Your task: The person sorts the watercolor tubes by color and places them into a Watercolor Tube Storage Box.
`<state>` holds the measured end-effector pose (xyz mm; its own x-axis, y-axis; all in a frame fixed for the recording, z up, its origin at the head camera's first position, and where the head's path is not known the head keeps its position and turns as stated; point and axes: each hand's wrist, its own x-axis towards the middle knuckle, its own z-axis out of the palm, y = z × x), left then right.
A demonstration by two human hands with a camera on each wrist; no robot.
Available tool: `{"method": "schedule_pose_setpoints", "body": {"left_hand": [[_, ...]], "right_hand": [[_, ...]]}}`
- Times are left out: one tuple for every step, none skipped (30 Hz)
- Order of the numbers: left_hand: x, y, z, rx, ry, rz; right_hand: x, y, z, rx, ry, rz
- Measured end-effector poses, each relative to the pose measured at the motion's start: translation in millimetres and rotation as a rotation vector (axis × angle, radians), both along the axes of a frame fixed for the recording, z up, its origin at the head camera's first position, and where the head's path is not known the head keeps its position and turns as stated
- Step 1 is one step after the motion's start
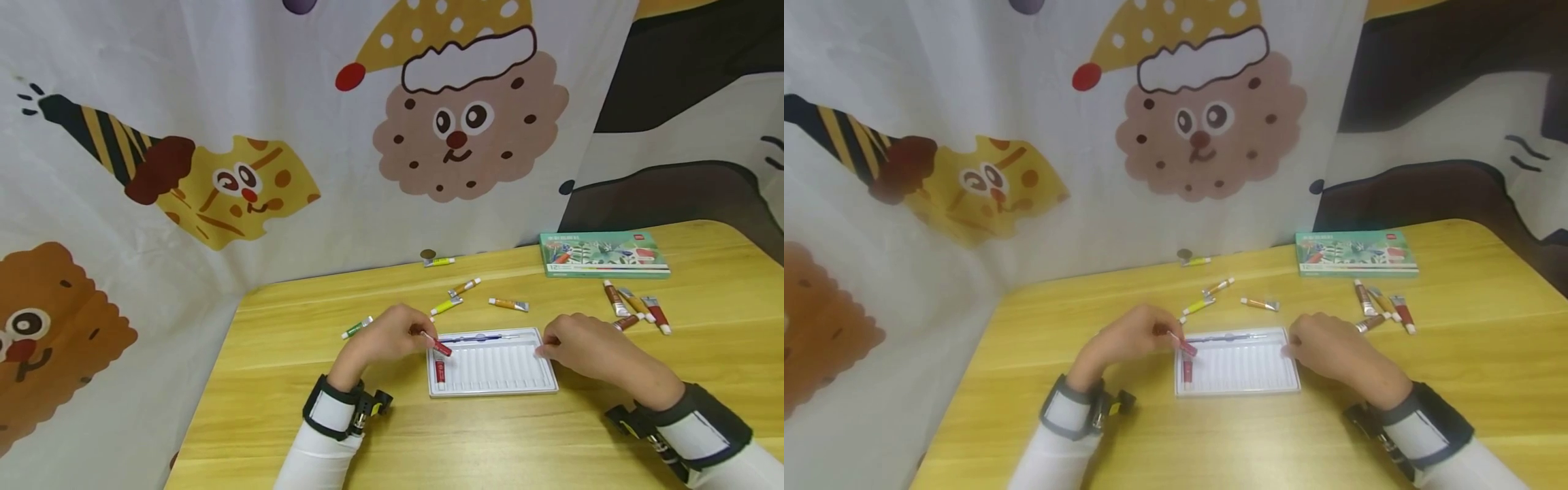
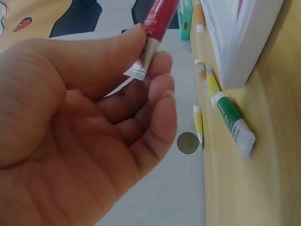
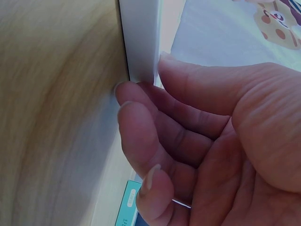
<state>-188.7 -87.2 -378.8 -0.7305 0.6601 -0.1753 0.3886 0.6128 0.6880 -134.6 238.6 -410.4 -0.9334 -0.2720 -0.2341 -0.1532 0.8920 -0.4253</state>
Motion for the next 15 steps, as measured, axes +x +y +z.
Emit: {"method": "schedule_pose_setpoints", "body": {"left_hand": [[0.4, 0, -0.3, -0.016, -0.008, -0.012], [0.8, 1, -0.4, -0.031, -0.014, -0.022], [1.4, 2, -0.5, -0.045, -0.018, -0.031], [2.0, 2, -0.9, -0.056, -0.025, -0.037], [2.6, 3, -1.1, -0.066, -0.032, -0.044], [3.2, 4, -1.5, -0.074, -0.041, -0.047], [3.6, 5, -1.9, -0.082, -0.048, -0.053], [4.1, 6, -2.4, -0.087, -0.053, -0.059], [4.8, 7, -2.7, -0.094, -0.061, -0.063], [5.1, 8, -3.3, -0.101, -0.065, -0.069], [5.4, 9, -4.0, -0.11, -0.068, -0.074], [5.6, 10, -5.0, -0.118, -0.07, -0.079], [5.8, 12, -5.8, -0.124, -0.067, -0.083], [6.1, 13, -6.7, -0.129, -0.068, -0.084], [6.2, 14, -7.6, -0.136, -0.064, -0.083]], "right_hand": [[-0.2, 0, 0.0, 0.0, 0.0, 0.0], [-0.4, 0, 0.0, 0.0, -0.001, 0.001], [-0.6, 1, 0.1, -0.001, -0.003, 0.002], [-0.9, 1, 0.1, -0.001, -0.004, 0.003], [-1.1, 1, 0.2, 0.0, -0.004, 0.004], [-1.4, 1, 0.2, -0.001, -0.004, 0.005], [-1.6, 1, 0.1, -0.001, -0.003, 0.006], [-1.9, 1, 0.0, -0.002, -0.002, 0.008], [-2.1, 1, -0.2, -0.002, 0.0, 0.009], [-2.4, 2, -0.4, -0.002, 0.003, 0.011], [-2.7, 2, -0.6, -0.002, 0.005, 0.013], [-3.0, 2, -0.7, -0.002, 0.007, 0.014], [-3.3, 2, -0.7, 0.0, 0.008, 0.015], [-3.6, 2, -0.7, 0.001, 0.008, 0.015], [-4.0, 2, -0.6, 0.003, 0.008, 0.015]]}}
